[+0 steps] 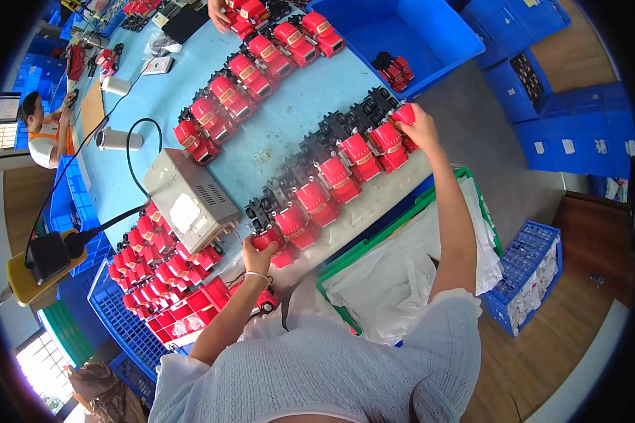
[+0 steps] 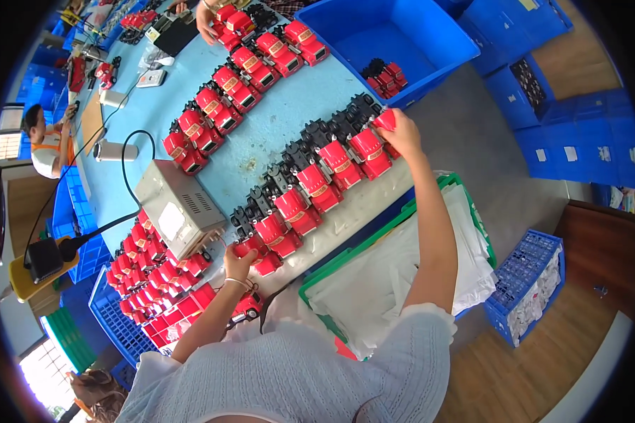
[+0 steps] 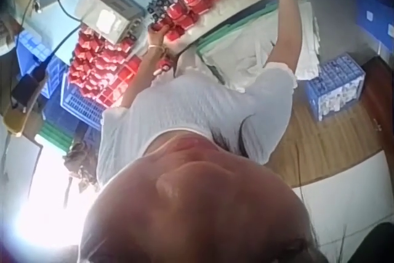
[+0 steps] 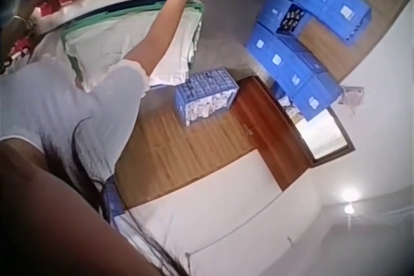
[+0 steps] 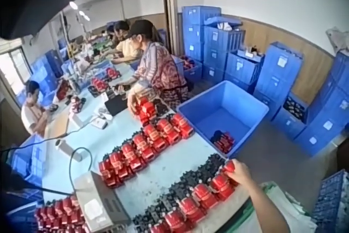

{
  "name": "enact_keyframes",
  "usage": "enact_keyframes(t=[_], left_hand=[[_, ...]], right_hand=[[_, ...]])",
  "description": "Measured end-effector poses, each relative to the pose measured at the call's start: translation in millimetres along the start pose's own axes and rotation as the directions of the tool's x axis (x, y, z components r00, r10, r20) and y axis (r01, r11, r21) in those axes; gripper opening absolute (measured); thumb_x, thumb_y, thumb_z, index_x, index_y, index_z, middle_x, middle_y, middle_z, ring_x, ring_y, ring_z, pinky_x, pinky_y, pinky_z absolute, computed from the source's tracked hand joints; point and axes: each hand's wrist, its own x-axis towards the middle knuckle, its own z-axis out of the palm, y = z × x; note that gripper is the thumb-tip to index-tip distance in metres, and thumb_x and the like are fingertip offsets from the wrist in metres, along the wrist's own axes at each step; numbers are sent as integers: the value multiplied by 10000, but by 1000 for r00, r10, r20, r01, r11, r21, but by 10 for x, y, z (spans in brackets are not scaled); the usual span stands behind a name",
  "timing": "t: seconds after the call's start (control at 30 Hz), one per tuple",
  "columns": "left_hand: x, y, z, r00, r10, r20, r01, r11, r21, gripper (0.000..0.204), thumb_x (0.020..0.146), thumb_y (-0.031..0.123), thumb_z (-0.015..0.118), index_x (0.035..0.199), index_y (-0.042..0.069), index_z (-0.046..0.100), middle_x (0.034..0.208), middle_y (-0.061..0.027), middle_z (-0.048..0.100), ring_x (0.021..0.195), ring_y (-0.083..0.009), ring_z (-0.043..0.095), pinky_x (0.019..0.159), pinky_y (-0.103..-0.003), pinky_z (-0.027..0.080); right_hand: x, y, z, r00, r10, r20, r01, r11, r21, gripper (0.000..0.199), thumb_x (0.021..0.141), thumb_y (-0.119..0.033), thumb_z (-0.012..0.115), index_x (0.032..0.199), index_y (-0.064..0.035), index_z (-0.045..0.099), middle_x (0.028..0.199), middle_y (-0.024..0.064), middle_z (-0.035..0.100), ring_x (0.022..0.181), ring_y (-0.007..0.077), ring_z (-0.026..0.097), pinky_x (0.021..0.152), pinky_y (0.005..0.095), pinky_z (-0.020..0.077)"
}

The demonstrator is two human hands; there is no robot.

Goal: Assembling and organizing toy trucks on a production line.

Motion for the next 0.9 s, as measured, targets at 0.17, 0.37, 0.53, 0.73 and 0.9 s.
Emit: enact_keyframes(t=[0.17, 0.37, 0.53, 0.73, 0.9], left_hand=[[17, -29, 44, 1000, -11, 7, 10, 992, 127, 714, 561, 206, 768, 1122, -113, 460, 919, -187, 615, 788, -238, 623, 705, -315, 504], [-136, -140, -98, 1000, 1, 24, -5, 985, 172, 753, 548, 259, 774, 1128, -106, 461, 946, -203, 615, 826, -248, 624, 738, -331, 491], [-140, -39, -129, 994, -86, 75, 73, 986, 153, 765, 559, 267, 774, 1153, -86, 444, 1016, -212, 585, 924, -291, 589, 813, -358, 462], [38, 436, -382, 906, 424, 16, -408, 859, 309, 729, 684, 151, 699, 1282, -25, 320, 1271, -242, 407, 1208, -323, 384, 1010, -391, 301], [1424, 1474, -782, 734, 648, -204, -557, 746, 364, 704, 739, 192, 633, 1302, -18, 266, 1353, -269, 274, 1280, -380, 251, 1045, -402, 234]], right_hand=[[-45, 39, -85, 993, 8, 115, -1, 998, -62, 440, 649, -267, 720, 988, -60, 532, 865, 187, 623, 826, 371, 595, 710, 420, 472], [-445, 69, -124, 991, -32, 126, 30, 999, 19, 423, 657, -244, 719, 973, -57, 511, 866, 190, 611, 826, 393, 580, 702, 436, 460], [-575, 90, -145, 998, -3, 64, 5, 999, -34, 425, 695, -195, 708, 1026, -46, 488, 943, 203, 585, 899, 399, 549, 752, 431, 443], [-356, -308, -251, 938, -334, -88, 320, 936, -148, 598, 758, -187, 666, 1244, -1, 372, 1256, 224, 408, 1149, 383, 390, 966, 435, 308], [780, -1257, -88, 811, -546, -211, 524, 838, -154, 659, 787, -222, 635, 1308, 8, 305, 1332, 248, 322, 1220, 393, 314, 1014, 451, 240]])
